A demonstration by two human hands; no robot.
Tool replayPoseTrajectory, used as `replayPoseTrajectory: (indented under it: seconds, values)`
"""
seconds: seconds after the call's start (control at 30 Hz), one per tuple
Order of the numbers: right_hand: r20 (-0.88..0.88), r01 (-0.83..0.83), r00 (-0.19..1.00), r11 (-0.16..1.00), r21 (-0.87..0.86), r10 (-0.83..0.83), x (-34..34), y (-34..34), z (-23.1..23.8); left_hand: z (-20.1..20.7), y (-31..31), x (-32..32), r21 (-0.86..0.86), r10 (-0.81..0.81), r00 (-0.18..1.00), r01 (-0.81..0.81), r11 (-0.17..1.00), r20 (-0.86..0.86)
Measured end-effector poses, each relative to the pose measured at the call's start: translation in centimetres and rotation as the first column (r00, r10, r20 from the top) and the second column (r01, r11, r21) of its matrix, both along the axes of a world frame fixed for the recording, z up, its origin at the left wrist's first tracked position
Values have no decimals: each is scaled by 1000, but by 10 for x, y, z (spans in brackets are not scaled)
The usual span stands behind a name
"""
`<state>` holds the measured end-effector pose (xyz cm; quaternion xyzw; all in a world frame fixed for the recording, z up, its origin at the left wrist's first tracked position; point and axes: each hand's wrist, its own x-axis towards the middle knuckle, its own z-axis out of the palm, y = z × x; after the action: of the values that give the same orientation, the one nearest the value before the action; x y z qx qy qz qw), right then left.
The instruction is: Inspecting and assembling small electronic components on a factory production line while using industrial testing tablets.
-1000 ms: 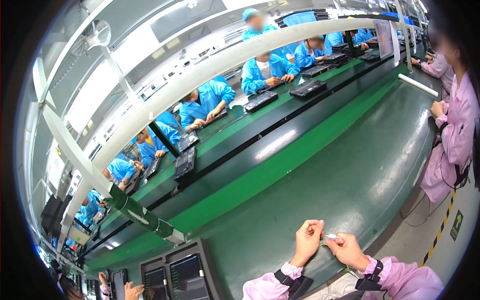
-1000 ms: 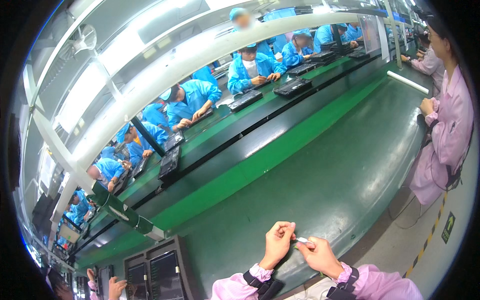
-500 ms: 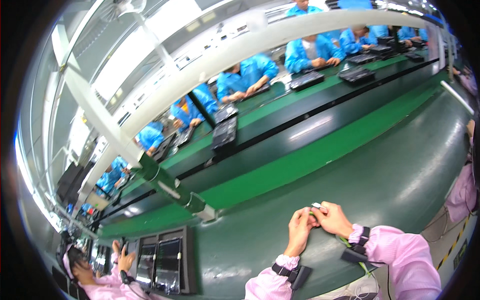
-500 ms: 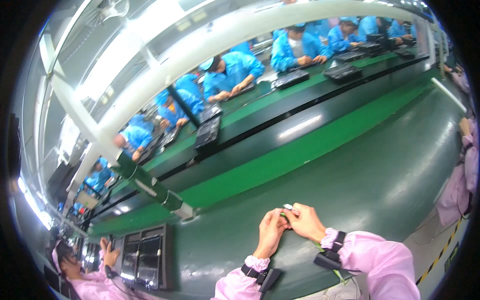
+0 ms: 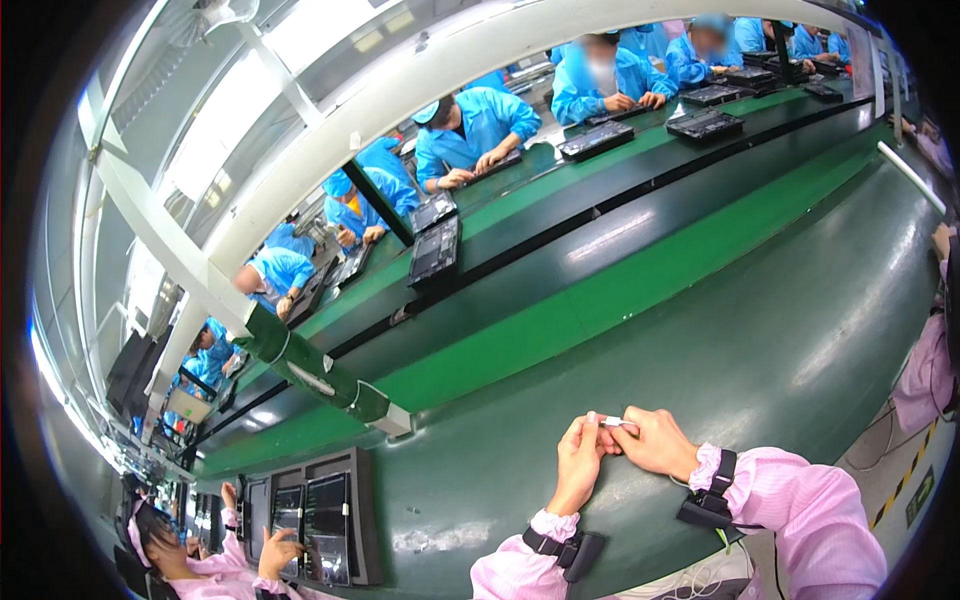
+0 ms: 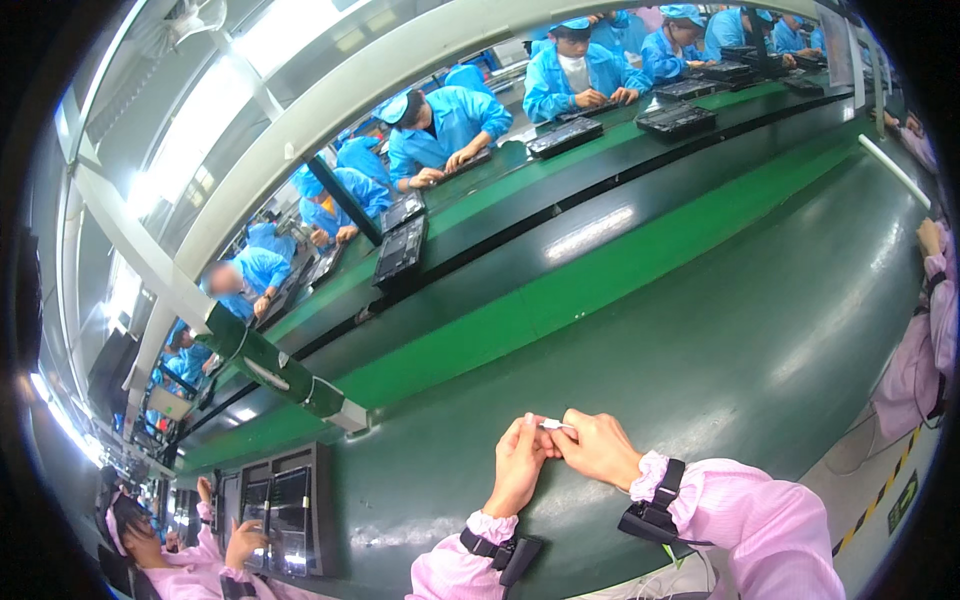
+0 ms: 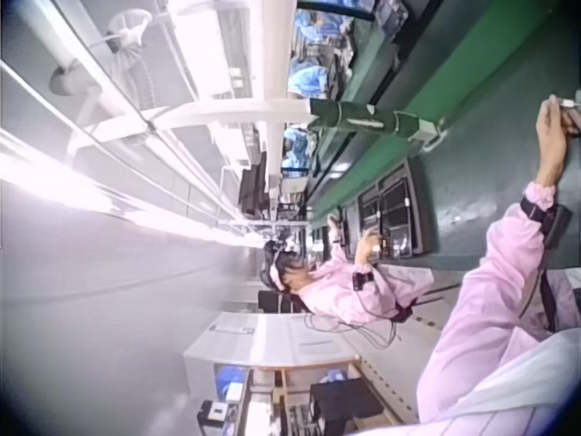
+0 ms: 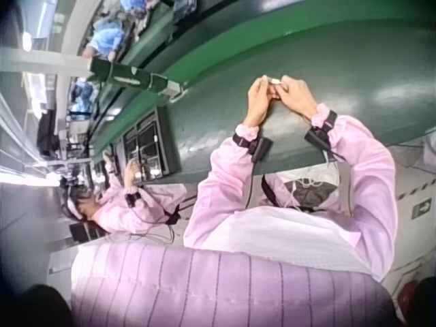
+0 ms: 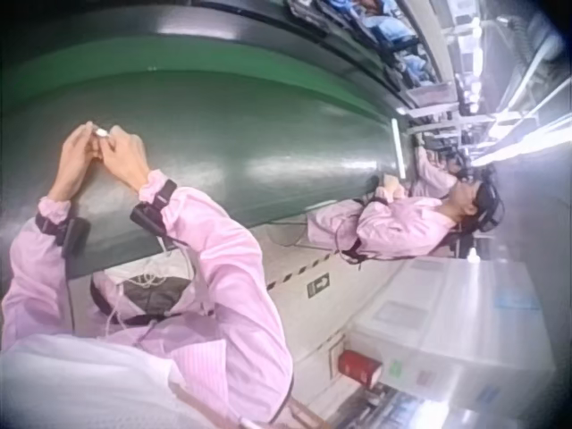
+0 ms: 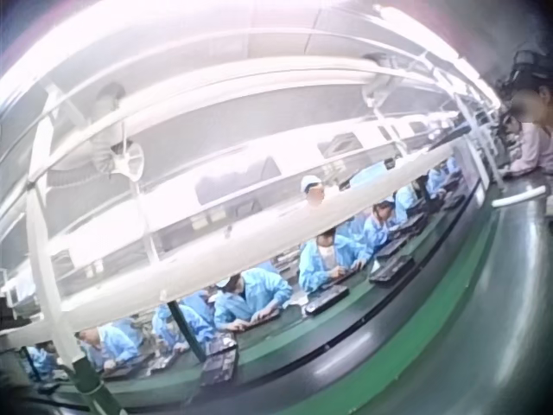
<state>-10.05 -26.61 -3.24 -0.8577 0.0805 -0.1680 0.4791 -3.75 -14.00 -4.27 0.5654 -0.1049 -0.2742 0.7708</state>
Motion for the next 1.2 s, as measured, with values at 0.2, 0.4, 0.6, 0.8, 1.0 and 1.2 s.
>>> replayPoseTrajectory:
  seconds: [0.2,0.4,0.6,0.8,1.0,1.2]
  values:
    - [-8,-4,1000,1000,-6,4,-3,-2,5,-1,-3,-1,-16,-25,999,25,1000,40]
    - [51,7,999,998,-63,-4,-1,-3,0,-5,-3,0,-25,-11,998,13,1000,66]
    - [105,-32,994,998,-52,38,1,-2,-13,-4,0,-3,-12,16,996,-15,1000,92]
    - [65,-86,994,995,-44,89,-4,-6,-1,-2,-1,-2,-23,11,997,-10,1000,79]
    - [155,-55,986,998,-24,58,-5,-7,-1,-1,-5,-2,-49,6,997,-2,999,82]
    - [147,-76,986,996,-55,83,-1,-9,-7,0,-4,-3,-29,10,996,-7,1000,93]
